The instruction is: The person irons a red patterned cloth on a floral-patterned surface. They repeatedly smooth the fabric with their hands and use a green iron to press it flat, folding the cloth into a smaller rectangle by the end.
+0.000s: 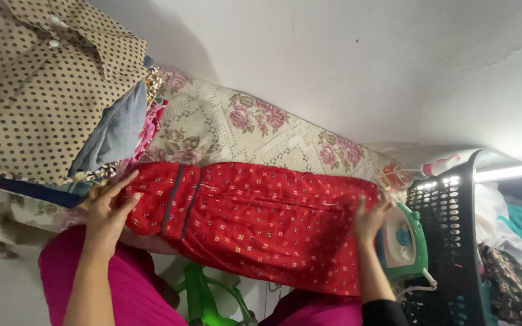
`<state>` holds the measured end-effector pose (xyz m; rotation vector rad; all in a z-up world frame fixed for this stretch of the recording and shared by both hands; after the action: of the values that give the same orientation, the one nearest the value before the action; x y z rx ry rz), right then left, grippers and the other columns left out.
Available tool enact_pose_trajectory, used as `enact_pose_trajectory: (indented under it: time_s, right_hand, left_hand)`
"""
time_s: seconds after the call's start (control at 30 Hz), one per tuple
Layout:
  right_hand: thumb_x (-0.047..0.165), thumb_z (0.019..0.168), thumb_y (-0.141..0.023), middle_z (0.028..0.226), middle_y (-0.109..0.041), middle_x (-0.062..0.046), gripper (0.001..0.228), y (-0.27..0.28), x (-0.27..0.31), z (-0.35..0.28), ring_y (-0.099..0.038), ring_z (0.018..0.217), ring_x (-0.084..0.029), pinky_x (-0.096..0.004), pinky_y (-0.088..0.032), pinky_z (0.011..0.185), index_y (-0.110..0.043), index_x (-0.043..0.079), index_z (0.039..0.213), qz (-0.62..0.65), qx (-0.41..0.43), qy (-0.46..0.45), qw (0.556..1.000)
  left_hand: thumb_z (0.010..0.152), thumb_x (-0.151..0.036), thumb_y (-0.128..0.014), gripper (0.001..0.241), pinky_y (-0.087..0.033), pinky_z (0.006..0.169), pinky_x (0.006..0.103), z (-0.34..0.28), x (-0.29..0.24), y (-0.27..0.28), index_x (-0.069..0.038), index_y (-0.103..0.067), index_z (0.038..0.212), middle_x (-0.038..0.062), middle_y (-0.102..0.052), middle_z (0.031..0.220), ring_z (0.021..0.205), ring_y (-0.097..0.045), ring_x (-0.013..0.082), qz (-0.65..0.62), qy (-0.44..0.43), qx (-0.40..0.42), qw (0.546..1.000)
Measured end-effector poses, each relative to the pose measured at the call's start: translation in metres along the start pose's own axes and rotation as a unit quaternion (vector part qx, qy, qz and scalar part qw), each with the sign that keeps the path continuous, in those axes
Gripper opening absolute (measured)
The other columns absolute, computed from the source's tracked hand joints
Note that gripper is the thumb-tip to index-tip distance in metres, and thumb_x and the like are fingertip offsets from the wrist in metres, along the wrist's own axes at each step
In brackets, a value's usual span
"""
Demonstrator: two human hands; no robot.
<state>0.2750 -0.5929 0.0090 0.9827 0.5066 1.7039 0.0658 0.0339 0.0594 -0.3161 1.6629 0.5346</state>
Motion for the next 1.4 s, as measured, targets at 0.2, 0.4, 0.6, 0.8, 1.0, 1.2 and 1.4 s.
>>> enact_pose_trajectory:
  time_s: [0.2, 0.4, 0.6, 0.8, 1.0, 1.2, 1.4]
  right_hand:
    - [0.050, 0.108, -0.025, 0.172, -0.009, 0.001, 0.058, 0.002, 0.105, -0.106, -0.006, 0.158, -0.020, -0.047, 0.007, 0.127, -0.023, 0.030, 0.162, -0.027, 0.375, 0.208, 0.903]
    - [0.026, 0.106, -0.055, 0.169, -0.023, -0.029, 0.057, 0.096, -0.021, -0.013, -0.012, 0.157, -0.040, -0.060, -0.011, 0.124, -0.042, -0.004, 0.152, -0.279, -0.017, 0.018, 0.960]
    - [0.058, 0.103, -0.050, 0.107, -0.073, -0.028, 0.058, 0.110, -0.092, 0.024, -0.068, 0.100, -0.054, -0.062, -0.050, 0.083, -0.061, 0.005, 0.125, -0.231, 0.224, -0.265, 0.909]
    - [0.076, 0.094, -0.061, 0.081, -0.069, -0.011, 0.063, 0.164, -0.023, -0.012, -0.067, 0.085, -0.039, -0.050, -0.046, 0.076, -0.067, 0.013, 0.089, -0.163, 0.112, -0.219, 0.955]
    - [0.072, 0.070, -0.076, 0.090, -0.078, 0.012, 0.048, 0.094, 0.100, -0.083, -0.075, 0.077, -0.009, -0.032, -0.058, 0.059, -0.071, 0.030, 0.092, -0.127, 0.271, 0.202, 0.933]
    - [0.071, 0.077, -0.075, 0.074, -0.068, -0.003, 0.050, 0.031, 0.182, -0.048, -0.072, 0.070, -0.024, -0.040, -0.056, 0.063, -0.069, 0.023, 0.092, -0.104, 0.132, 0.223, 0.960]
    - [0.076, 0.076, -0.069, 0.081, -0.076, -0.010, 0.055, -0.008, 0.245, -0.013, -0.075, 0.091, -0.038, -0.051, -0.057, 0.080, -0.068, 0.025, 0.099, -0.149, 0.298, 0.001, 0.943]
  left_hand:
    - [0.105, -0.012, -0.056, 0.029, -0.034, 0.052, 0.0273, 0.002, 0.042, 0.002, -0.016, -0.076, 0.126, 0.002, -0.054, 0.119, 0.058, -0.031, 0.0122, 0.060, 0.018, 0.003, 0.998]
    - [0.102, -0.019, -0.059, 0.029, -0.014, 0.048, 0.0245, -0.005, 0.030, -0.004, -0.017, -0.075, 0.125, -0.006, -0.020, 0.056, 0.051, -0.015, 0.0092, -0.009, 0.104, 0.019, 0.994]
    - [0.099, -0.028, -0.063, 0.029, -0.014, 0.046, 0.0246, 0.012, 0.029, -0.028, -0.018, -0.075, 0.123, -0.008, -0.026, 0.050, 0.047, -0.018, 0.0072, -0.024, 0.082, 0.003, 0.996]
    - [0.093, -0.039, -0.065, 0.034, -0.013, 0.046, 0.0253, 0.014, 0.041, -0.036, -0.029, -0.077, 0.123, -0.006, -0.016, 0.048, 0.046, -0.015, 0.0091, 0.017, 0.124, 0.034, 0.992]
    - [0.093, -0.018, -0.060, 0.046, -0.013, 0.048, 0.0246, 0.022, 0.046, -0.036, -0.019, -0.069, 0.138, -0.007, -0.015, 0.050, 0.047, -0.013, 0.0083, -0.049, 0.086, 0.088, 0.991]
    - [0.091, -0.012, -0.057, 0.058, -0.021, 0.059, 0.0316, 0.018, 0.059, -0.022, -0.027, -0.061, 0.146, 0.000, -0.024, 0.067, 0.063, -0.021, 0.0159, 0.035, 0.088, 0.059, 0.994]
    - [0.091, -0.010, -0.061, 0.060, -0.028, 0.100, 0.0464, 0.029, 0.078, -0.016, -0.031, -0.061, 0.147, 0.017, -0.045, 0.120, 0.116, -0.036, 0.0350, 0.080, 0.028, 0.031, 0.996]
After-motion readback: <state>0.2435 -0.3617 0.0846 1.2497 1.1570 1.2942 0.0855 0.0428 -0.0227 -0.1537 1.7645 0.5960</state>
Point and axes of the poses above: each hand's wrist, its own z-axis towards the middle knuckle, its own y-axis out of the back of the hand, x = y × z, the point moved 6 cm from there along z, towards the middle knuckle
